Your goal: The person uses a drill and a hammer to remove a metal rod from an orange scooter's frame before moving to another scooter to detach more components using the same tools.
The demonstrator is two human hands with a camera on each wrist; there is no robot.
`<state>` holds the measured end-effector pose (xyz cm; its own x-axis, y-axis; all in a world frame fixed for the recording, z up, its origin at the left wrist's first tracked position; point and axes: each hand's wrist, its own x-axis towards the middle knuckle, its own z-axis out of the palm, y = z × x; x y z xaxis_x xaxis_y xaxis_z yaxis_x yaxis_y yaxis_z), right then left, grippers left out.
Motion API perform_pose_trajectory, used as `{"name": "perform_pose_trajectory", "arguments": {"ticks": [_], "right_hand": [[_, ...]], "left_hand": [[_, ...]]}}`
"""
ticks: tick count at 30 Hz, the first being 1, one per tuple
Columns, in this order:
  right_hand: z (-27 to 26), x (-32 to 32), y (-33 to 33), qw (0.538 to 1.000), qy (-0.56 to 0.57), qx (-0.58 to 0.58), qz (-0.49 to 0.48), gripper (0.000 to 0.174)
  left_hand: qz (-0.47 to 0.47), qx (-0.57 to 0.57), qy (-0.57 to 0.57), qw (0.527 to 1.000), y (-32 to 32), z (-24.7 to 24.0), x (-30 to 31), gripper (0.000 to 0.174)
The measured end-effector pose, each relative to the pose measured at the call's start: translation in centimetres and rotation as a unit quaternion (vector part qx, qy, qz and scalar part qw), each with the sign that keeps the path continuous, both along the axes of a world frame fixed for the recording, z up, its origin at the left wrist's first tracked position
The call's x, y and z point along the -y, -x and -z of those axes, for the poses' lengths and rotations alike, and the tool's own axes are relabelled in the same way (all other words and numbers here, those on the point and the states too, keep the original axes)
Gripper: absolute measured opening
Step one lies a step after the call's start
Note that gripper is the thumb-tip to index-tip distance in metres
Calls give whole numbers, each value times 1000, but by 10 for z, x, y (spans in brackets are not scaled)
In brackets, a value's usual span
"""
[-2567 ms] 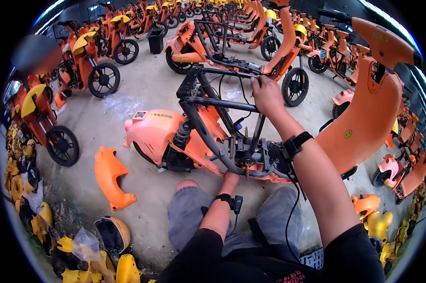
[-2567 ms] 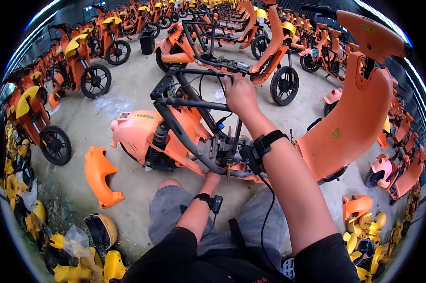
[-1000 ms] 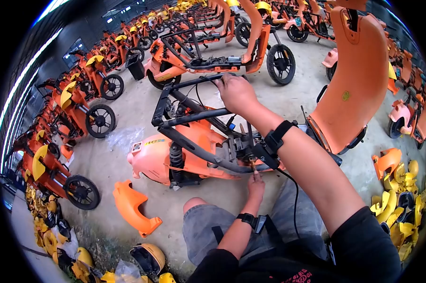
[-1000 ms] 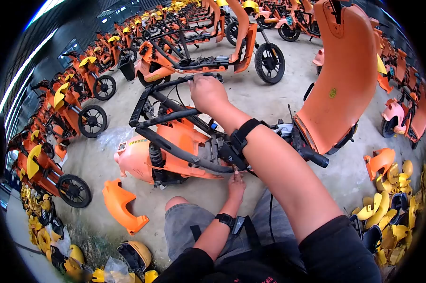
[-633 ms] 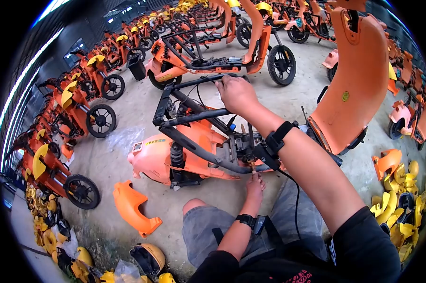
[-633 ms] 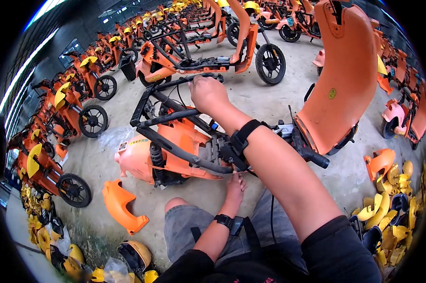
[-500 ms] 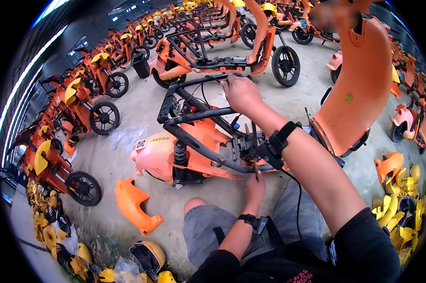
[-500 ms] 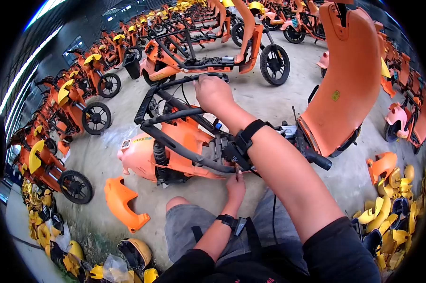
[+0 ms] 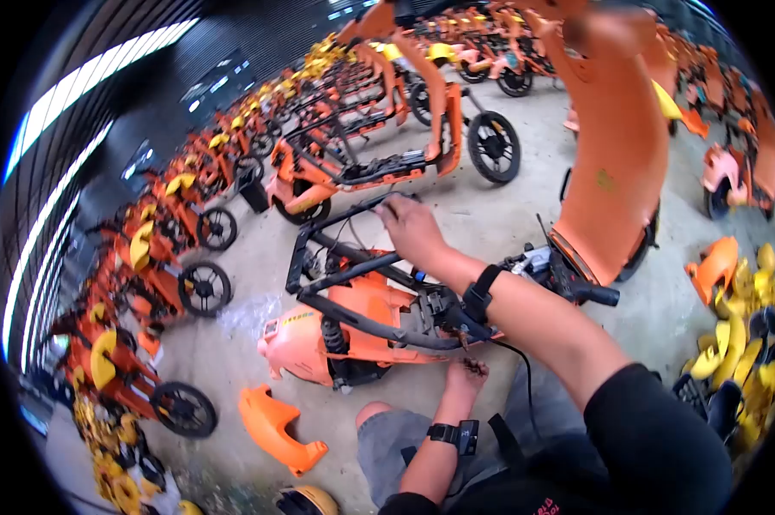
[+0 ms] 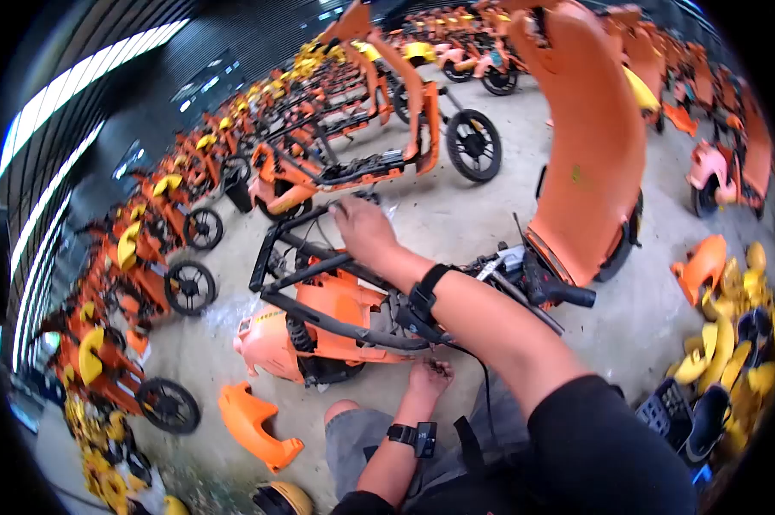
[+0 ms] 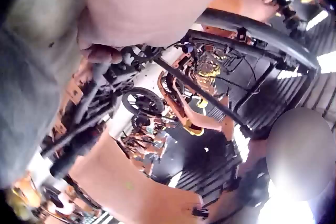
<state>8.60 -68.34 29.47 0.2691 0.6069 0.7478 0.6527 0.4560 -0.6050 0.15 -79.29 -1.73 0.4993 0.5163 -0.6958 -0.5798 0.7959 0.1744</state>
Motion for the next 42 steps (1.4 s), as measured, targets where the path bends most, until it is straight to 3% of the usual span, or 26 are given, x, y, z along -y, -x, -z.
{"name": "perform_pose_trajectory", "arguments": {"ticks": [1,4,5,6,7,10,12,14,15,16,17,18,19,20,21,23,25,27,29,33,35,37,38,39,40,42], "right_hand": [[5,16,-1,998,-46,-36,-26,24],[44,97,-9,992,-5,83,-99,14],[63,125,-12,975,83,161,-132,16],[102,152,-13,962,70,218,-148,22],[141,175,-14,945,62,271,-174,28],[176,206,-23,942,145,248,-173,35],[188,225,-32,927,273,190,-174,36],[208,235,-58,942,286,138,-112,37],[218,243,-78,937,311,157,-22,35],[226,249,-97,924,333,176,66,33],[210,255,-111,876,438,145,142,34],[223,263,-127,853,428,173,242,35],[229,270,-146,782,536,199,248,50],[235,270,-162,741,584,197,267,52],[244,273,-174,762,556,159,290,58],[234,263,-179,765,557,137,292,62],[230,253,-182,763,550,143,309,66],[245,244,-193,721,613,114,302,71],[246,245,-195,728,619,100,278,66],[268,233,-215,754,608,114,219,55],[238,243,-194,791,571,154,158,40],[187,237,-165,822,558,-112,34,28],[188,229,-172,754,583,-293,-77,22],[207,220,-178,699,539,-455,-119,11],[203,210,-173,626,509,-567,-168,13],[202,185,-159,577,396,-696,-162,22]], "left_hand": [[21,-10,-5,1000,8,-12,4,38],[-20,114,-46,992,17,-49,15,34],[-15,72,-85,994,19,-70,24,35],[-13,30,-123,992,23,-88,33,38],[-13,106,-178,978,31,-95,46,42],[-13,63,-146,987,33,-61,45,35],[53,53,-96,993,43,-25,47,25],[34,73,-133,988,75,-23,43,24],[11,99,-175,980,88,-34,37,26],[-112,-225,-286,925,66,-150,48,31],[-193,-308,-290,885,72,-207,32,31],[-265,-400,-628,613,86,-219,14,33],[-255,-460,-673,520,94,-235,-16,30],[-254,-520,-703,414,98,-261,-43,28],[-263,-568,-717,307,103,-287,-70,26],[-209,-658,-669,276,86,-315,-122,31],[-218,-716,-646,149,81,-309,-149,30],[-167,-747,-612,197,73,-314,-146,32],[-58,-772,-572,271,75,-329,-142,35],[34,-766,-528,366,84,-348,-151,36],[103,-788,-483,368,82,-346,-160,36],[157,-791,-468,362,80,-349,-162,37],[182,-787,-466,362,79,-354,-159,38],[181,-782,-469,369,81,-355,-158,38],[180,-779,-470,375,81,-351,-162,38],[190,-775,-469,379,82,-355,-157,38]]}}
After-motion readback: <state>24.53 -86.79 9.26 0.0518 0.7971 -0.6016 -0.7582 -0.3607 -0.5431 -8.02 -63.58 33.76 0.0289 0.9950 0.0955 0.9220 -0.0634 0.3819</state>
